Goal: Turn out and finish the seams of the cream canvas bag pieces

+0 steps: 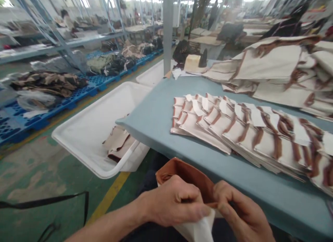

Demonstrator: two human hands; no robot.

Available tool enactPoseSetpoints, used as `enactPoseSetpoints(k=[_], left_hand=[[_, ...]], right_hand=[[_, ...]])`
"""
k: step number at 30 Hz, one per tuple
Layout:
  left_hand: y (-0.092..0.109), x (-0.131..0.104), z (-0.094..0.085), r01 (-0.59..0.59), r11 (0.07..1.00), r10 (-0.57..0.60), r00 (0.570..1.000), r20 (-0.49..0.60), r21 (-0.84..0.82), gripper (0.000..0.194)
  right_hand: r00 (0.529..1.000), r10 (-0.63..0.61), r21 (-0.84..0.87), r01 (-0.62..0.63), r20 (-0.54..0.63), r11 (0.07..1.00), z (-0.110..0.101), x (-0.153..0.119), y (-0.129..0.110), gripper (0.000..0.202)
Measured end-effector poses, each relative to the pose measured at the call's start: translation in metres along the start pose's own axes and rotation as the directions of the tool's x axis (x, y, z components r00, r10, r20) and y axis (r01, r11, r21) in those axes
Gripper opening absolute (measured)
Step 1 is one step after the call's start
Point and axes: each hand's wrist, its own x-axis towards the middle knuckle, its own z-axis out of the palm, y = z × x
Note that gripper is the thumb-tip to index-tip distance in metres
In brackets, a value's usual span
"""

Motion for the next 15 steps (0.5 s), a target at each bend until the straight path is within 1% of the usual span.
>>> enactPoseSetpoints(k=[2, 4, 6, 8, 10, 12, 15], left_hand=[[0.002, -0.002, -0.009, 0.020, 1.000, -0.020, 1.000, -0.003, -0.021, 0.045], [0.001, -0.004, -0.017, 0.033, 0.997, -0.034, 0.999, -0.011, -0.067, 0.053], [-0.004, -0.005, -0.022, 0.049, 0.992, -0.049, 0.999, 0.000, -0.114, 0.057], [-0.008, -0.007, -0.025, 0.067, 0.987, -0.066, 0.998, 0.015, -0.147, 0.060], [-0.009, -0.009, -0.027, 0.086, 0.984, -0.084, 0.996, 0.018, -0.158, 0.059], [-0.009, -0.009, -0.028, 0.104, 0.984, -0.106, 0.994, -0.001, -0.147, 0.055], [-0.009, -0.008, -0.028, 0.138, 0.985, -0.146, 0.987, -0.073, -0.108, 0.049]], right_hand=[[0.999, 0.043, -0.006, -0.043, -0.011, 0.999, 0.005, 0.005, 0.000, 0.049], [0.997, 0.072, 0.001, -0.072, 0.019, 0.997, 0.010, 0.013, 0.001, 0.050], [0.995, 0.086, 0.002, -0.086, 0.052, 0.996, 0.014, 0.022, 0.004, 0.049], [0.994, 0.094, 0.000, -0.094, 0.058, 0.996, 0.018, 0.028, 0.007, 0.049], [0.993, 0.099, 0.003, -0.100, 0.056, 0.995, 0.021, 0.032, 0.009, 0.050], [0.995, 0.086, 0.008, -0.087, 0.055, 0.996, 0.024, 0.033, 0.011, 0.049], [0.998, 0.048, 0.010, -0.048, 0.045, 0.999, 0.026, 0.034, 0.016, 0.045]])
